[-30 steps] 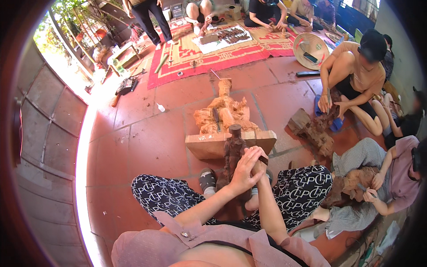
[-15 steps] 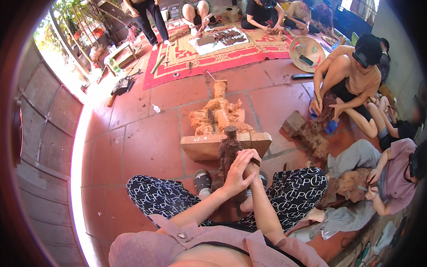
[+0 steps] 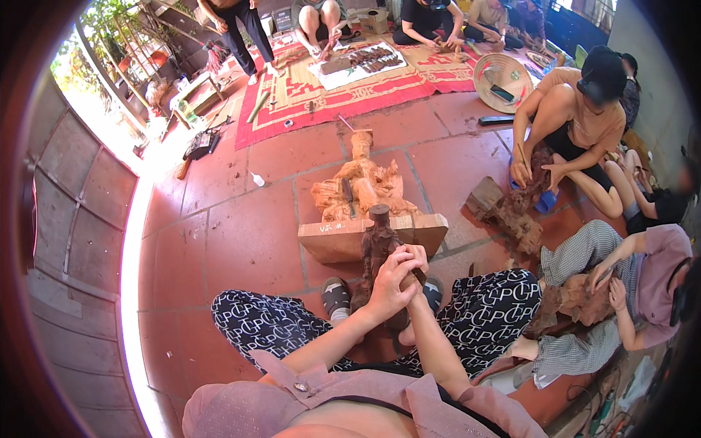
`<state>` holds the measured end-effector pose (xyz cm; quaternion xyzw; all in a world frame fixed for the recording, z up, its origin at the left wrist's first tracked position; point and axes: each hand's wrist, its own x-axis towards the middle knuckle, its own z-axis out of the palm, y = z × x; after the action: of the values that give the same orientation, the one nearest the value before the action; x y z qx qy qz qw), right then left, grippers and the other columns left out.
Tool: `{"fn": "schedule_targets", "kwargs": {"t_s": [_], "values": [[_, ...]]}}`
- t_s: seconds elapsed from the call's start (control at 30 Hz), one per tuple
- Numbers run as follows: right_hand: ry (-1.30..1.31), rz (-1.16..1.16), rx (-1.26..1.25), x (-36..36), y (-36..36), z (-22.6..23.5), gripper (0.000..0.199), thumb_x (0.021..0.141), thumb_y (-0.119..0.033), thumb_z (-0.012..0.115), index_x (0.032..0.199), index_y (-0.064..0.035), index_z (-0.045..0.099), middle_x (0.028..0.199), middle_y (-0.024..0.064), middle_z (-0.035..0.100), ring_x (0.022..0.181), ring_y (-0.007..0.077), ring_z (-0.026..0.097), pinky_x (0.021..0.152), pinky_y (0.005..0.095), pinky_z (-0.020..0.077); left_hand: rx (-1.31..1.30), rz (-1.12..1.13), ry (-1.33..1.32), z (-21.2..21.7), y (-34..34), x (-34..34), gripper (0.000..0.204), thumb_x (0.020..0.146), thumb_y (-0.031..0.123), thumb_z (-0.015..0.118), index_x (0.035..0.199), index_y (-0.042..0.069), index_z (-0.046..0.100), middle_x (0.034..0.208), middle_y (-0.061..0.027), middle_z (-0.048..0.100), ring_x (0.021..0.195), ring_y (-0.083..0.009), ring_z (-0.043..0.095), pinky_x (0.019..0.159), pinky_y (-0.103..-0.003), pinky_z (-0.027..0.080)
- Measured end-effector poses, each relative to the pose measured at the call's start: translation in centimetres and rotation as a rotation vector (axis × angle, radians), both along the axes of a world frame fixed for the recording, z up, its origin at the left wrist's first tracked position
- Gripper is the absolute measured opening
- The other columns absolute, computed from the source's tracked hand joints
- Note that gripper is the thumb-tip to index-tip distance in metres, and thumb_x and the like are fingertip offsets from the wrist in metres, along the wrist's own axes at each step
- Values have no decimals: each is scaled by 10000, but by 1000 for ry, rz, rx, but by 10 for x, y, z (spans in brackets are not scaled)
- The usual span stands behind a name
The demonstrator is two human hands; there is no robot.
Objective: The person sits on the floor and uses a small knife to carve a piece of wood mounted on a wooden block. They repeatedly scrape and shape the wood surface, occasionally adjusting their grip and the wood's position.
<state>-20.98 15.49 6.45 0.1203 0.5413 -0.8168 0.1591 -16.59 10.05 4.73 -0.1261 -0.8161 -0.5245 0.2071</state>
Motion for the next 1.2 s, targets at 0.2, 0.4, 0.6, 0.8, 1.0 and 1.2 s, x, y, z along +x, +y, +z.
{"fn": "schedule_targets", "kwargs": {"t_s": [0.2,0.4,0.6,0.8,1.0,1.2], "values": [[33,-12,31,-3,-1,-2,79,893,-72,530,885,-70,452,792,32,501,738,128,510,649,269,445,-4,39,-5,0,0,3,447,615,18,667,1048,111,602,1130,-117,518,1203,-351,444,986,-435,380],[47,-13,49,-2,-1,-4,79,892,-82,538,881,-66,461,787,32,509,731,127,514,644,269,447,17,8,-2,3,3,0,418,627,14,669,1030,97,598,1131,-123,518,1192,-341,459,982,-419,388],[64,-18,74,-2,0,-6,81,892,-91,545,878,-61,470,783,32,518,724,126,518,640,270,450,62,48,-15,6,5,3,393,643,19,659,1026,80,592,1108,-123,522,1149,-348,482,945,-414,412],[87,-8,89,-4,-2,-11,86,891,-101,552,875,-57,479,779,32,526,718,125,523,635,270,452,67,41,-97,4,-1,7,411,645,12,665,1044,92,606,1137,-121,526,1144,-328,499,952,-395,420],[137,-16,124,-15,-2,-9,93,890,-110,559,871,-53,488,775,32,534,711,123,527,631,271,454,48,21,-67,10,4,4,392,641,26,654,1025,93,611,1106,-111,534,1117,-318,505,934,-394,422],[158,1,132,-21,-4,-13,101,889,-120,566,868,-49,497,770,32,542,704,122,531,626,271,457,50,88,-31,2,2,6,377,638,30,647,1009,90,609,1092,-107,537,1122,-333,489,940,-414,406]]}}
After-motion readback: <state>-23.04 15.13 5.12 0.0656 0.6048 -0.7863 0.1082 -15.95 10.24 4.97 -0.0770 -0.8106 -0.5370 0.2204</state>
